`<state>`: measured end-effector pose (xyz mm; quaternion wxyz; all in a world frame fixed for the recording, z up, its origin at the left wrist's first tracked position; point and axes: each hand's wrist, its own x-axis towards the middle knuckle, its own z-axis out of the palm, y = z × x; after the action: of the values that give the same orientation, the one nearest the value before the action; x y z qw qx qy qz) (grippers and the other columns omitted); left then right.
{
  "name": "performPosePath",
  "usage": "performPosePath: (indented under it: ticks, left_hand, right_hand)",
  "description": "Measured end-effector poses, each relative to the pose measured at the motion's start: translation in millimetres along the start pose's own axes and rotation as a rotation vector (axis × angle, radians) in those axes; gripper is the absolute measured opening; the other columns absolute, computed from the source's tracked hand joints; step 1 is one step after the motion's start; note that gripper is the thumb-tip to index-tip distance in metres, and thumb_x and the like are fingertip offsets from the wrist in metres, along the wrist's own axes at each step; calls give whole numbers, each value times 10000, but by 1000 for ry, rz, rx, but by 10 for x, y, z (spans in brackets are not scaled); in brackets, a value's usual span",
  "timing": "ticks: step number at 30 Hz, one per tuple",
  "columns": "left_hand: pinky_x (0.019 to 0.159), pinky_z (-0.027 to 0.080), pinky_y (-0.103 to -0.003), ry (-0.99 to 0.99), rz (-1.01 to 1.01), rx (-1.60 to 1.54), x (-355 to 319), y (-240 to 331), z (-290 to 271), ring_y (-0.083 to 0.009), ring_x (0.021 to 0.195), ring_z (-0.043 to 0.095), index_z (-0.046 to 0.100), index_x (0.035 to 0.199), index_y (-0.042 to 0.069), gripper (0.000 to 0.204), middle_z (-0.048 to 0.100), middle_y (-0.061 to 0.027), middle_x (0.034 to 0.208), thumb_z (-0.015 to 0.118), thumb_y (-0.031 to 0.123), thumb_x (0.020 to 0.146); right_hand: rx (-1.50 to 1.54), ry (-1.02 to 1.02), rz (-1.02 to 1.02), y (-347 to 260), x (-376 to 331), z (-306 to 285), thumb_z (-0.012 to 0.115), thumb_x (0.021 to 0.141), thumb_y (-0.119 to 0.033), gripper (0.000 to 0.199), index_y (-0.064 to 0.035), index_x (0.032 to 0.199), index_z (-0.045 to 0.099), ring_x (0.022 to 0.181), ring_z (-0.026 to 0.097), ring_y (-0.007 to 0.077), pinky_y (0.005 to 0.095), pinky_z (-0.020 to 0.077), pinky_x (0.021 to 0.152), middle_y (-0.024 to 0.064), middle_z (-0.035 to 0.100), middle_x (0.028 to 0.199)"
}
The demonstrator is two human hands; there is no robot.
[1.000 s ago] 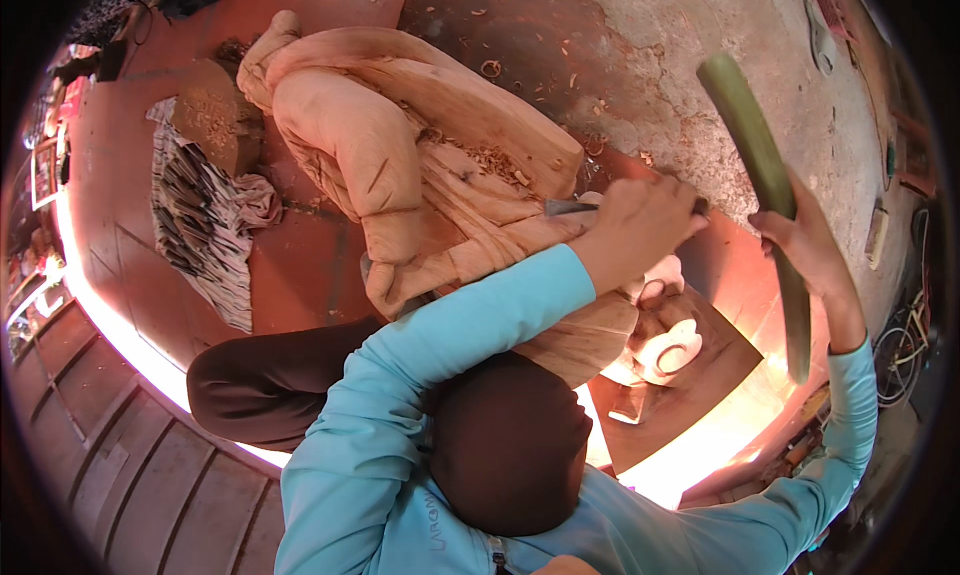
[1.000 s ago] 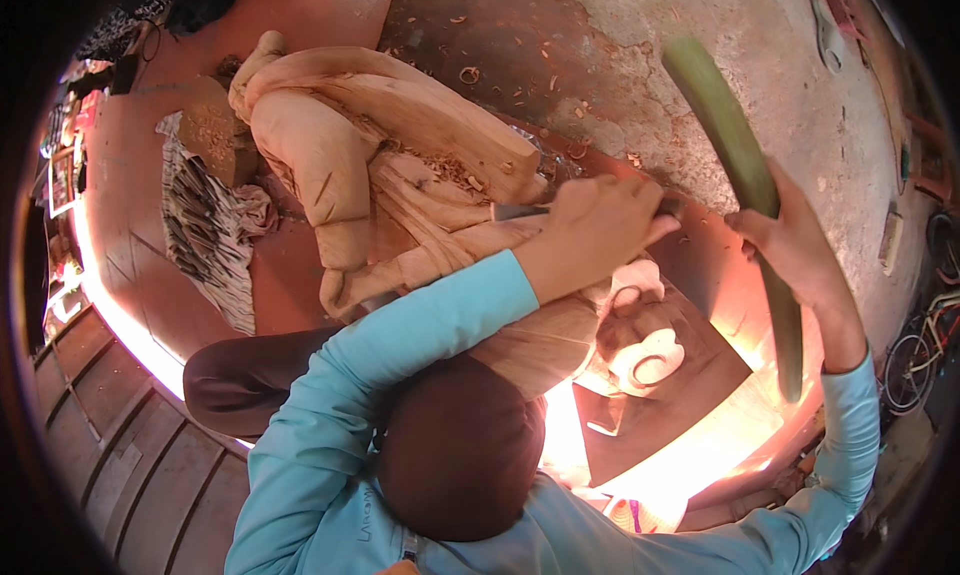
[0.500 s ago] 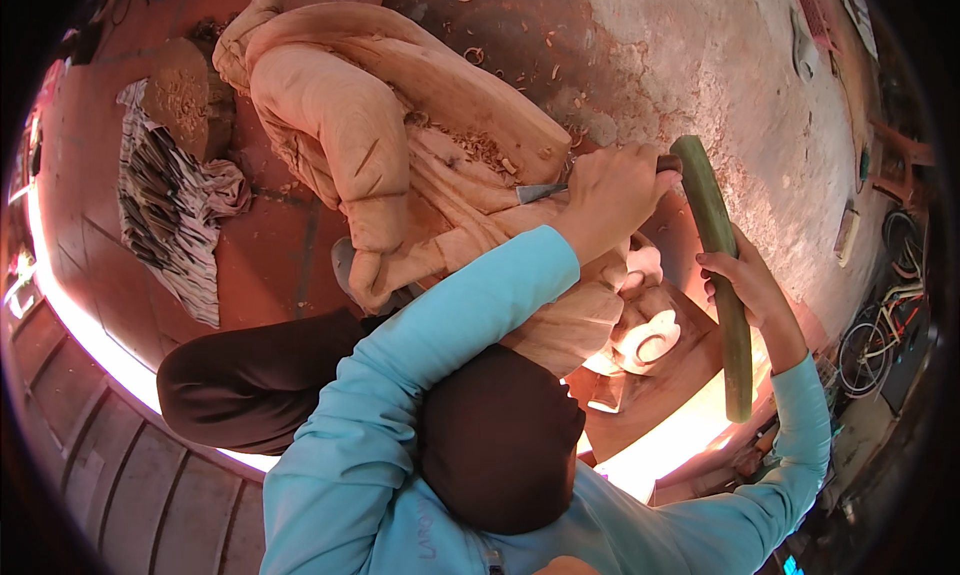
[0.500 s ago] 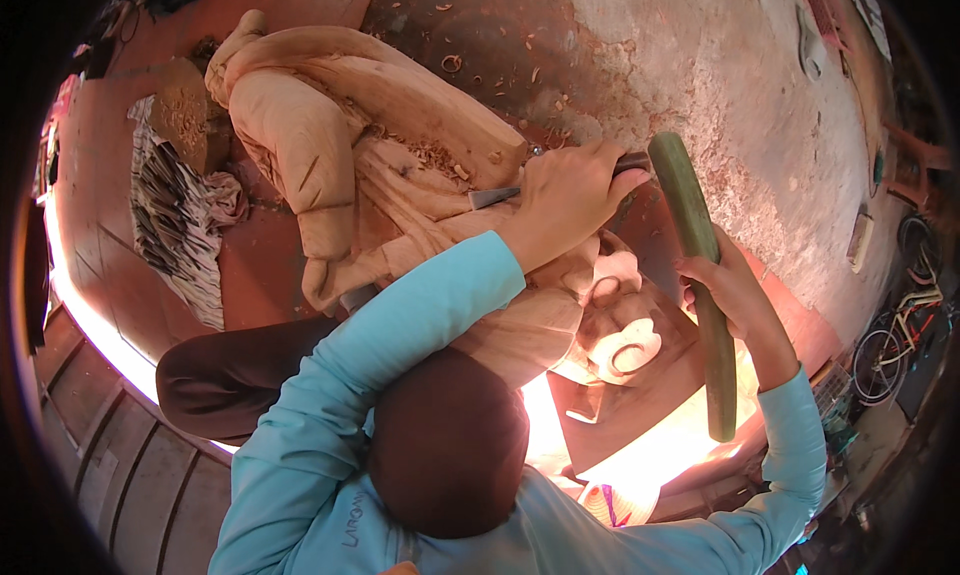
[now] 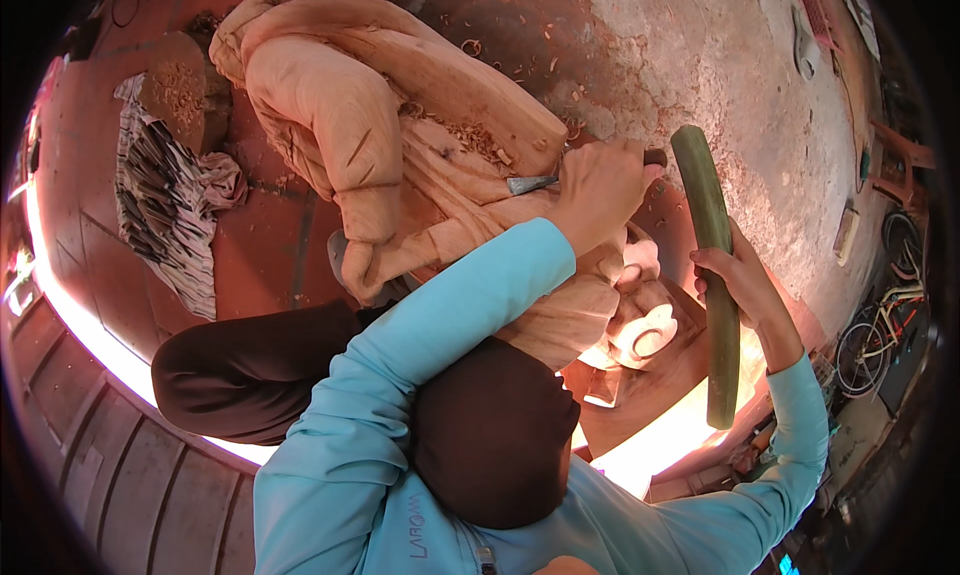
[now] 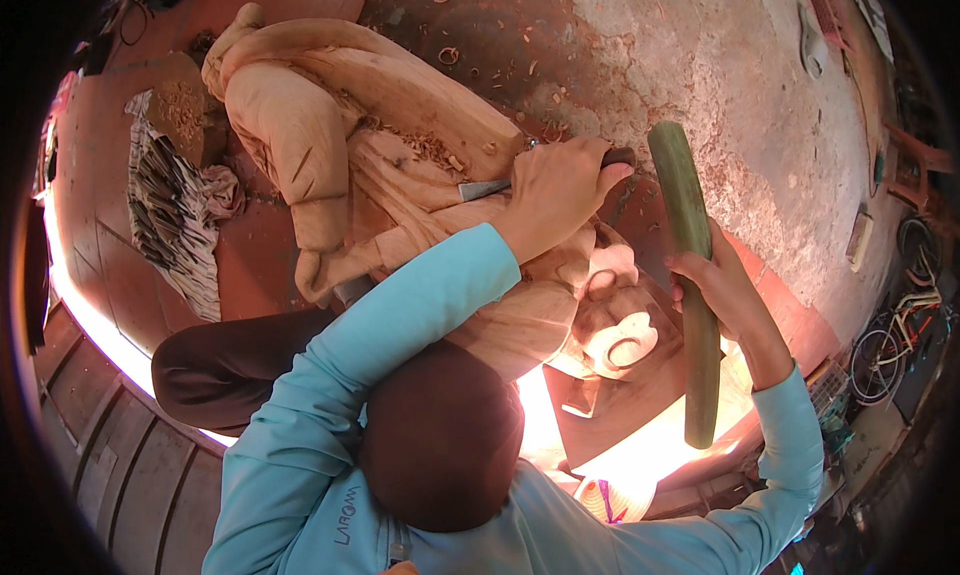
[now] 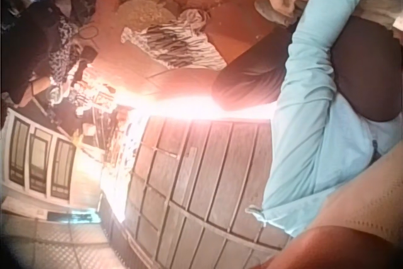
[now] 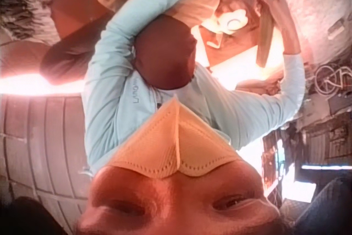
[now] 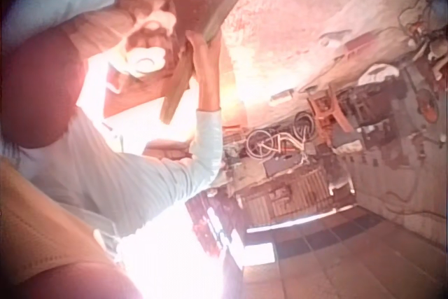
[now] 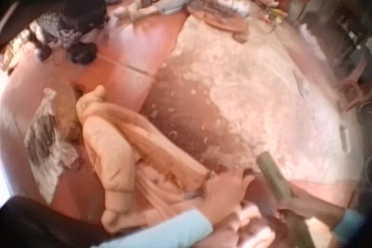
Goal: The person carves a wooden sculpture using a chisel and mallet. They repeatedly strike the chisel to shape the wood, focusing on the lower section of the figure.
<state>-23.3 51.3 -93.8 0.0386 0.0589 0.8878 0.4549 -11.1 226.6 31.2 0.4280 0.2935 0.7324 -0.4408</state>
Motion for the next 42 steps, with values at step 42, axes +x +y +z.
performPosePath:
  ticks: [42]
  left_hand:
    - [536,467,-409,64,-5,-1,-69,29,-196,-301,661,617,610,813,52,319,622,-103,729,577,366,857]
  right_hand:
    - [47,13,-114,105,-123,131,567,781,-26,452,-68,1206,419,523,506,109,243,436,459,34,519,729]
